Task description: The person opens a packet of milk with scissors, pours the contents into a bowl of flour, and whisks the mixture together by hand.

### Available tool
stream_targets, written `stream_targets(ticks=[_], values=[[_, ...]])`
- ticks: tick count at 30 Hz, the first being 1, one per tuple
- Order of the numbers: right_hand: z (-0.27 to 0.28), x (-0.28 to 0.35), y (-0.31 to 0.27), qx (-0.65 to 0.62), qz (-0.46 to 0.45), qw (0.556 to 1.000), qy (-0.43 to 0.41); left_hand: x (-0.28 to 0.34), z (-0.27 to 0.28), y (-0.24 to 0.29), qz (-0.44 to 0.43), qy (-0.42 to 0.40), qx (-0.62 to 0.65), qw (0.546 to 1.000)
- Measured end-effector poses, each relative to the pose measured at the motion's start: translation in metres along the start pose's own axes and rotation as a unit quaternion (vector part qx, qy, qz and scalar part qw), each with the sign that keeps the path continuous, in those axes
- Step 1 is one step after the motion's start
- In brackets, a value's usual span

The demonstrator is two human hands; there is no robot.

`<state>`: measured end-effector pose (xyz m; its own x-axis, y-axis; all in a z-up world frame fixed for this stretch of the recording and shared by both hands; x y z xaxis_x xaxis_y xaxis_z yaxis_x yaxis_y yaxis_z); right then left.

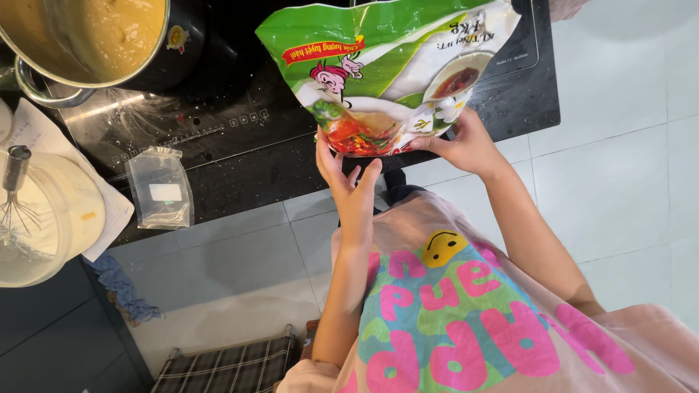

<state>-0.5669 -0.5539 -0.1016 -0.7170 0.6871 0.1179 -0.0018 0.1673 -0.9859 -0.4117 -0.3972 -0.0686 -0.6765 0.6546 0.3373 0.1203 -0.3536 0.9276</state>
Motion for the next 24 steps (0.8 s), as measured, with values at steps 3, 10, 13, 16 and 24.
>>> stream_targets(ticks=[3,10,13,16,24], values=[[-0.001,0.001,-0.001,0.0,0.002,1.0,0.002,-0.001,0.0,-0.001,0.01,0.001,0.008,1.0],[-0.002,0.001,0.001,-0.026,-0.009,1.0,0.008,-0.002,0.001,-0.003,0.007,0.004,0.012,1.0],[-0.002,0.002,0.002,-0.029,-0.003,1.0,0.006,-0.003,0.001,-0.001,0.017,0.002,0.011,1.0],[0.0,0.002,0.007,-0.041,-0.014,0.999,0.006,-0.003,0.002,0.003,0.008,0.011,0.005,1.0],[-0.019,0.003,0.0,-0.075,-0.033,0.997,-0.015,-0.003,0.014,0.016,-0.124,0.082,-0.009,0.989]])
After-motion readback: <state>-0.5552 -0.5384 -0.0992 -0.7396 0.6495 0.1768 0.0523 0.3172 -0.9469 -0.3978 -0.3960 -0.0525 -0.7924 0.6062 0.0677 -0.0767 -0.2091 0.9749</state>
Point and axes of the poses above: each hand's wrist, its own x-axis away from the middle knuckle, its own z-axis out of the back of the hand, y = z × x, the point moved 3 cm from there along -x, towards the middle knuckle, and after that the axes turned 13 degrees about -x, right-handed, at the moved point
